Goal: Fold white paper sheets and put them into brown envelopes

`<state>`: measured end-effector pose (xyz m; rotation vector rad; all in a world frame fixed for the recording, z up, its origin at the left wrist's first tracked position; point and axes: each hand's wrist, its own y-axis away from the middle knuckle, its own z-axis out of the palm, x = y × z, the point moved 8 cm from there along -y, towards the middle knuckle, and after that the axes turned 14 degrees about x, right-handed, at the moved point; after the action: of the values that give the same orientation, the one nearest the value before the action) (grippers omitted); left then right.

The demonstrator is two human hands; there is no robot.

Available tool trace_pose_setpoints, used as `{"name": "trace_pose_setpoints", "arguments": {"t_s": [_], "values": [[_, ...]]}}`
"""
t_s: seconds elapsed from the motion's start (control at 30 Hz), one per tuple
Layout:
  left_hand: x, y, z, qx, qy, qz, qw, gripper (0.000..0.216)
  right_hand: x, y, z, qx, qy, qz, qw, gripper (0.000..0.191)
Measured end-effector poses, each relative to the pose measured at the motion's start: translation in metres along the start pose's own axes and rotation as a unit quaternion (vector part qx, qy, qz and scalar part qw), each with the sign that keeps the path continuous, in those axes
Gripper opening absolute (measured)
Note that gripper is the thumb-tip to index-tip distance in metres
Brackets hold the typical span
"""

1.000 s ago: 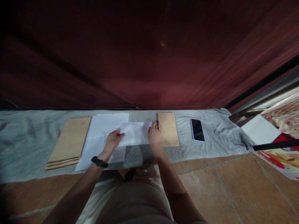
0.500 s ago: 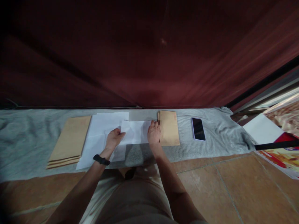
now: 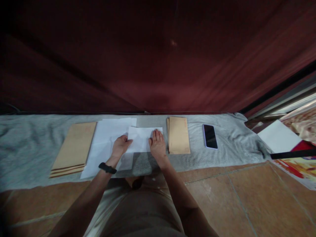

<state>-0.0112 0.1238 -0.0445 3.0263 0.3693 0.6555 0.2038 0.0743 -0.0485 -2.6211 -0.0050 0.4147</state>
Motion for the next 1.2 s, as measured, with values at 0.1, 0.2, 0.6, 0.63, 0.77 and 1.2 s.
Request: {"name": "trace_pose_setpoints", "arguments": {"t_s": [0.1,0.2,0.6,0.63,0.77,1.2], "values": [[0.000,0.000,0.000,0.004,-0.002,-0.004,1.000,0.016,0.001,0.005,0.001,-0.003,0.005,-0.004,1.000,0.055],[0.000,0.002,0.000,0.009,-0.004,-0.012,1.000,0.018,0.000,0.006,-0.001,-0.001,0.009,-0.006,1.000,0.056],[0.017,0.027,-0.023,0.052,-0.091,0.000,0.994,0.042,-0.002,0.007,-0.004,0.008,0.023,-0.013,1.000,0.055],[0.022,0.028,-0.025,0.071,-0.102,0.025,0.992,0.041,-0.002,0.007,-0.004,0.010,0.022,-0.013,1.000,0.055],[0.053,0.037,-0.025,0.168,-0.088,0.158,0.969,0.033,-0.001,0.007,-0.003,0.010,0.013,-0.010,1.000,0.056],[0.098,0.048,0.053,0.099,-0.001,0.300,0.949,0.059,-0.002,0.007,-0.004,0.003,0.004,-0.009,1.000,0.053]]}}
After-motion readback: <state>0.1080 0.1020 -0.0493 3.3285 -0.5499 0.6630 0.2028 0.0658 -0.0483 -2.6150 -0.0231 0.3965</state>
